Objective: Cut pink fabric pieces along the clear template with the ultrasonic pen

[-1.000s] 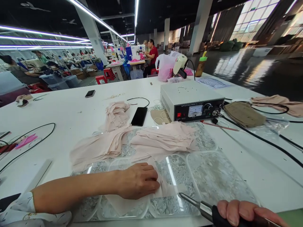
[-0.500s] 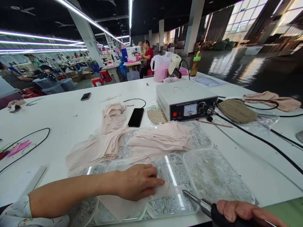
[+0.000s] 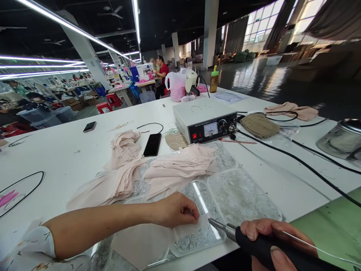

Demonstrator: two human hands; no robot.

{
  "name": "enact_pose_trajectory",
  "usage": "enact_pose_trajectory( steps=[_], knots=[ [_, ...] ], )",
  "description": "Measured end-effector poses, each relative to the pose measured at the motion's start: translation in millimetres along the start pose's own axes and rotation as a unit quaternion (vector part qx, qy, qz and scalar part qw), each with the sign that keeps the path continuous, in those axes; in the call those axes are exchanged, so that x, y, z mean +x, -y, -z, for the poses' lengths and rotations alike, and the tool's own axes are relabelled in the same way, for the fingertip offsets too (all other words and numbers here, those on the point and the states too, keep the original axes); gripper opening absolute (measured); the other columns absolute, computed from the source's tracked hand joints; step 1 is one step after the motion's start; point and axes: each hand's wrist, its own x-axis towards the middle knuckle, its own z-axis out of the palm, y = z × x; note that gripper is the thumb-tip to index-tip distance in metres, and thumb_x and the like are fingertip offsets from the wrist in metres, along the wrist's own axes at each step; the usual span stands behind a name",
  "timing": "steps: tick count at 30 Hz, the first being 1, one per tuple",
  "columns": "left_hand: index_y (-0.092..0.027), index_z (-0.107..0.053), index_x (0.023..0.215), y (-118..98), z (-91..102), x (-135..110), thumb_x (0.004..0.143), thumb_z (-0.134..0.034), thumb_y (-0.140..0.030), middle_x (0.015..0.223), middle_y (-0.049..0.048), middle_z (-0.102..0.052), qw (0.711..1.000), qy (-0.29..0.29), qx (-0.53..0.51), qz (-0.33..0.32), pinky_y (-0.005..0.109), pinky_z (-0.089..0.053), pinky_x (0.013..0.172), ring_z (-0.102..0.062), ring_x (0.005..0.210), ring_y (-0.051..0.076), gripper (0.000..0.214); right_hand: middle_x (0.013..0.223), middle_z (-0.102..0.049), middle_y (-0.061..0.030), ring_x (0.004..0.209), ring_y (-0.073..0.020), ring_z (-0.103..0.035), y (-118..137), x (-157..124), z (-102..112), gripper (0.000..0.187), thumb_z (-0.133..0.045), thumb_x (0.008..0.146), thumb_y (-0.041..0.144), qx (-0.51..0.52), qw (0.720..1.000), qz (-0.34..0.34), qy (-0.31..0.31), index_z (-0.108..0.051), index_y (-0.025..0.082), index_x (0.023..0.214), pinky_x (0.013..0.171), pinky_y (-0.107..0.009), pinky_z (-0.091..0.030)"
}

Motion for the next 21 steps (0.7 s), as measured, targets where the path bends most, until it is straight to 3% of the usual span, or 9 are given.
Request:
enact_pose_trajectory(
  steps=[6,10,14,18,21],
  knots=[
    [-0.019,-0.078,0.116,9,2.6,-9,0.097,-0.058,-0.022,0.063,-0.0043,-0.057,0.997,0.056,-0.047,-0.006,0.016,-0.045,0.049,-0.050,0.043,0.006,0.028,0.085,-0.050,-0.0028,0.071,-0.0185,-0.051,5,-6,-15,0.022,-0.070,0.082,0.038,0.029,0.999,0.021,-0.013,-0.066,0.027,0.100,0.070,-0.040,-0.061],
    [-0.020,-0.075,0.124,9,3.7,-14,0.098,-0.060,-0.025,0.067,-0.0025,-0.064,0.999,-0.007,0.013,-0.047,0.016,-0.046,0.054,-0.054,0.050,0.008,0.031,0.079,-0.052,-0.0014,0.064,-0.0174,-0.054,14,-5,-23,0.024,-0.077,0.076,0.039,0.014,1.000,0.023,-0.006,-0.067,0.027,0.094,0.062,-0.038,-0.061],
    [-0.018,-0.076,0.116,10,-0.7,-18,0.095,-0.069,-0.030,0.078,0.0003,-0.070,0.982,-0.063,0.148,-0.094,0.018,-0.049,0.065,-0.062,0.066,0.012,0.025,0.077,-0.054,-0.0003,0.062,-0.0161,-0.055,15,-3,-25,0.023,-0.076,0.076,0.038,0.018,0.999,0.029,-0.002,-0.066,0.025,0.092,0.062,-0.036,-0.061],
    [-0.020,-0.075,0.115,14,-3.7,-23,0.092,-0.067,-0.021,0.091,0.0040,-0.072,0.962,-0.085,0.238,-0.099,0.023,-0.051,0.072,-0.068,0.077,0.017,0.024,0.081,-0.053,-0.0021,0.067,-0.0179,-0.054,1,-2,-11,0.024,-0.071,0.081,0.039,0.035,0.999,0.037,-0.003,-0.067,0.026,0.100,0.064,-0.041,-0.062],
    [-0.021,-0.075,0.116,10,-5.1,-23,0.094,-0.066,-0.025,0.095,0.0043,-0.072,0.957,-0.093,0.256,-0.097,0.023,-0.051,0.069,-0.067,0.074,0.016,0.024,0.083,-0.051,-0.0035,0.069,-0.0210,-0.053,-7,0,2,0.025,-0.071,0.081,0.042,0.028,0.999,0.024,-0.008,-0.068,0.029,0.102,0.065,-0.046,-0.060]
  ],
)
